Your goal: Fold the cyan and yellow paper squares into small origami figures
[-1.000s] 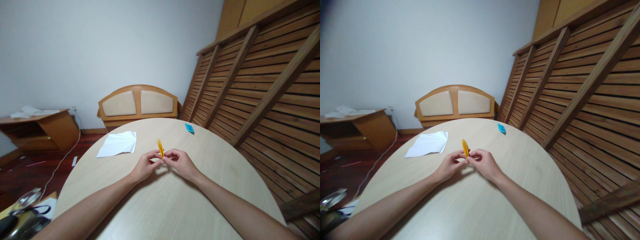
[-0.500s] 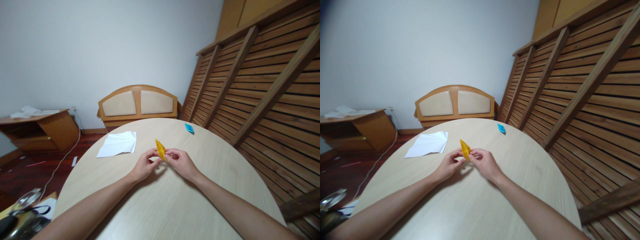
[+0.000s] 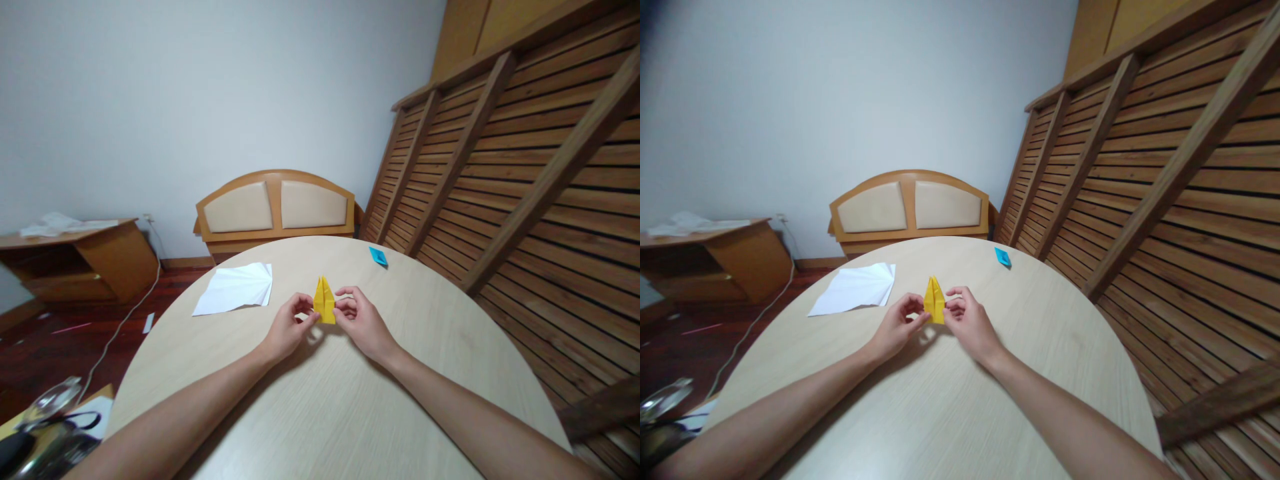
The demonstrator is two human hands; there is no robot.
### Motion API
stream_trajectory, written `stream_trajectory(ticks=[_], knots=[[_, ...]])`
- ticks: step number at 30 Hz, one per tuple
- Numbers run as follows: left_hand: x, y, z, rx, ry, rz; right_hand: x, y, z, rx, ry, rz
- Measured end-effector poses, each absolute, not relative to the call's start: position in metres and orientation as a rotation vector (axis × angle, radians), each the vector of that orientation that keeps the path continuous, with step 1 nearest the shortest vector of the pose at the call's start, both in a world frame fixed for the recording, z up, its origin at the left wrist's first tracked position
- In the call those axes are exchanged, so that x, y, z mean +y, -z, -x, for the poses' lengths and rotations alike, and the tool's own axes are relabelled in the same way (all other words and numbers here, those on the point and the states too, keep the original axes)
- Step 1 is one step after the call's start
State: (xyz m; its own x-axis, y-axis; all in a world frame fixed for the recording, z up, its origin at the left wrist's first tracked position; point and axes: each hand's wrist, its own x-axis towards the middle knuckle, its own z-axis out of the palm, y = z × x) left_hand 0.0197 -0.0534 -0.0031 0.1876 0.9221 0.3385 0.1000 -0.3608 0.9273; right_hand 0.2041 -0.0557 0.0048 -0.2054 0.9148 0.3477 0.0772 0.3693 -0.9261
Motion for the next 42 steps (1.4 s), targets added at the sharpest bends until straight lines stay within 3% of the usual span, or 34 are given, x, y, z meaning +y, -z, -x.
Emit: stream_trajectory(ticks=[25,42], knots=[[-0.051,0.008,-0.021,0.936,-0.982,-1.503,-0.055,-0.004,-0.207,-1.594,-1.260,1.000],[-0.062,0.004,-0.026,0.970,-0.807,-1.584,-0.056,-0.021,-0.212,-1.778,-1.038,0.955]])
